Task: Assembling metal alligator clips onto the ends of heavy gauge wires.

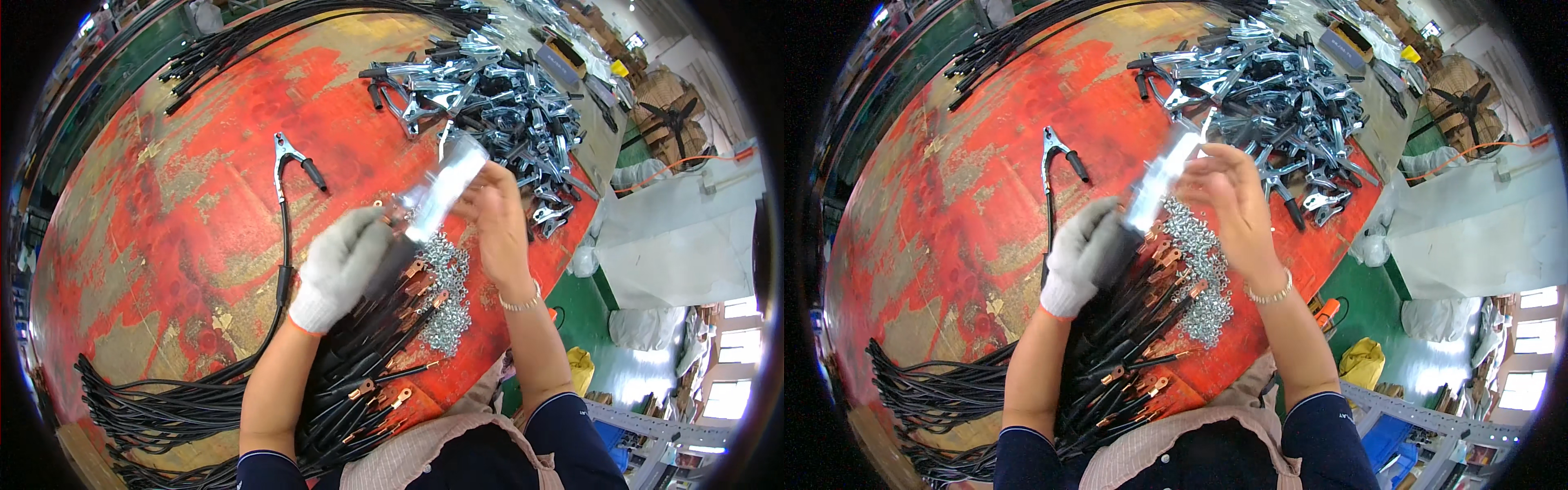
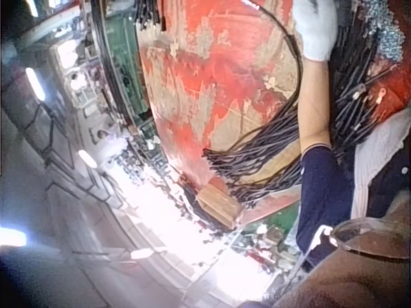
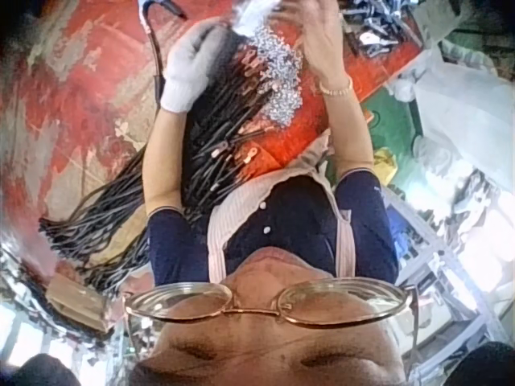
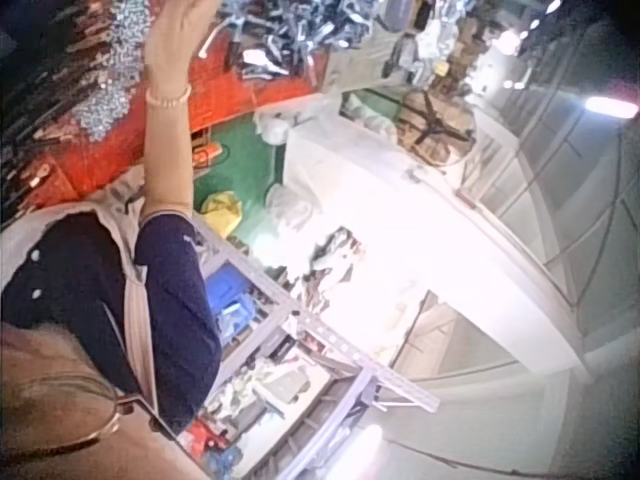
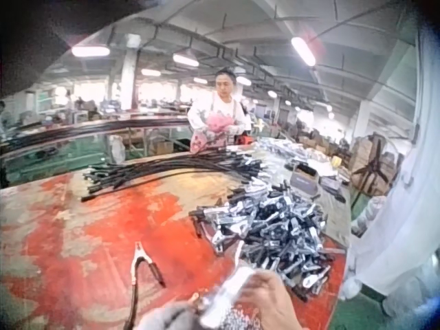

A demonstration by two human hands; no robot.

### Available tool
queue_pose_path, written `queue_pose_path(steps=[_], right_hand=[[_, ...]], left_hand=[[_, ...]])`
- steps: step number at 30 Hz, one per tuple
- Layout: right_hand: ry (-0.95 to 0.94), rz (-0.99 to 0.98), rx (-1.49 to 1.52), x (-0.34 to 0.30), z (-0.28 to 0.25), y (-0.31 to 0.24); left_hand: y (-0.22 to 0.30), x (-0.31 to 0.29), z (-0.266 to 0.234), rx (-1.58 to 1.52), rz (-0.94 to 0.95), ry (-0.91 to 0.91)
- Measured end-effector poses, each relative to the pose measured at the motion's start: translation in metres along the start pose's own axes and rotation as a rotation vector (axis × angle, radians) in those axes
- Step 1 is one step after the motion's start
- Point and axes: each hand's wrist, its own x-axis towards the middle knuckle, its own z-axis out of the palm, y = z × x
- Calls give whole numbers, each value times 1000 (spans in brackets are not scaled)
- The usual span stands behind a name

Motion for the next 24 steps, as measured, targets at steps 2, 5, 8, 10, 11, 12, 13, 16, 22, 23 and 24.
queue_pose_path(steps=[2,5,8,10,11,12,13,16,22,23,24], right_hand=[[-161,58,-677,9,-34,21],[-457,-175,-1120,8,-66,52],[-554,-291,-1212,10,-80,75],[-594,-342,-1200,14,-84,85],[-590,-410,-1199,17,-85,86],[-644,-391,-1227,16,-85,87],[-694,-379,-1265,17,-86,86],[-760,-455,-1360,20,-89,77],[-788,-491,-1480,21,-74,81],[-767,-490,-1519,19,-74,80],[-759,-503,-1532,19,-75,78]], left_hand=[[10,9,2,-388,-181,61],[12,13,-8,-375,-224,103],[5,14,-7,-405,-279,179],[0,11,-10,-386,-273,213],[-1,12,-11,-380,-256,221],[-3,10,-11,-360,-273,239],[-5,9,-11,-344,-280,253],[0,12,-7,-343,-274,208],[3,10,-9,-304,-289,151],[-1,11,-7,-312,-267,131],[-4,13,-7,-320,-247,110]])
